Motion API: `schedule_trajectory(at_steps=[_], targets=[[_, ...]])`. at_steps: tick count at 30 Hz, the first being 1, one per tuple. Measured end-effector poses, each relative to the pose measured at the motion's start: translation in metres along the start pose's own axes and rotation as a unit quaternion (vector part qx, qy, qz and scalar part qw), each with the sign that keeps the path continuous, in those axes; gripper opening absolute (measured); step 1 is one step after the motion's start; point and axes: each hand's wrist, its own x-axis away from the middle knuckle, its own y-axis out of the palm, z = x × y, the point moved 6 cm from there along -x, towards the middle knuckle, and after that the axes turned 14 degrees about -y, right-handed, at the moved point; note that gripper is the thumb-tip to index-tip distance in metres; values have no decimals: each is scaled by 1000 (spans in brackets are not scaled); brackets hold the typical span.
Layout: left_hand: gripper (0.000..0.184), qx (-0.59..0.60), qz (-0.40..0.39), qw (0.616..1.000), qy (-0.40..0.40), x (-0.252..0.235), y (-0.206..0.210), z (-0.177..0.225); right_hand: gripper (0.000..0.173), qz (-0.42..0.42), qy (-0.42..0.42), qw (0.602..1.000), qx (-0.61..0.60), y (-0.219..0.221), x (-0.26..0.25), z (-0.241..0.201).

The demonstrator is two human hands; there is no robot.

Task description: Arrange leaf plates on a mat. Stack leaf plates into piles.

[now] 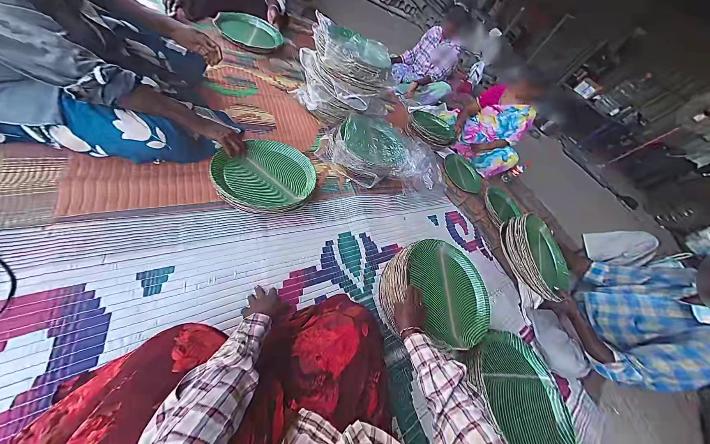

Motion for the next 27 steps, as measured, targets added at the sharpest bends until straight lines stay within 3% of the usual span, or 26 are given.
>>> schedule_trajectory(at_steps=[2, 7, 14, 20, 24, 27], targets=[[71, -29, -27, 999, 29, 6, 13, 0, 66, -43, -1, 999, 10, 9, 12, 11], [69, 10, -55, 995, 77, 41, 10, -1, 40, 3, -12, 999, -51, -17, 21, 16], [62, 72, -38, 991, 109, 62, -2, -10, 40, -29, -87, 991, -101, -21, 28, -4], [62, 37, -39, 996, 68, 46, 7, -22, 36, 59, -140, 975, -163, -53, 44, 1], [60, 42, -32, 996, 66, 41, 8, -22, 25, 293, -183, 920, -186, -85, 74, 25], [60, 49, -38, 996, 65, 45, 7, -21, 31, 355, -137, 910, -166, -99, 79, 67]])
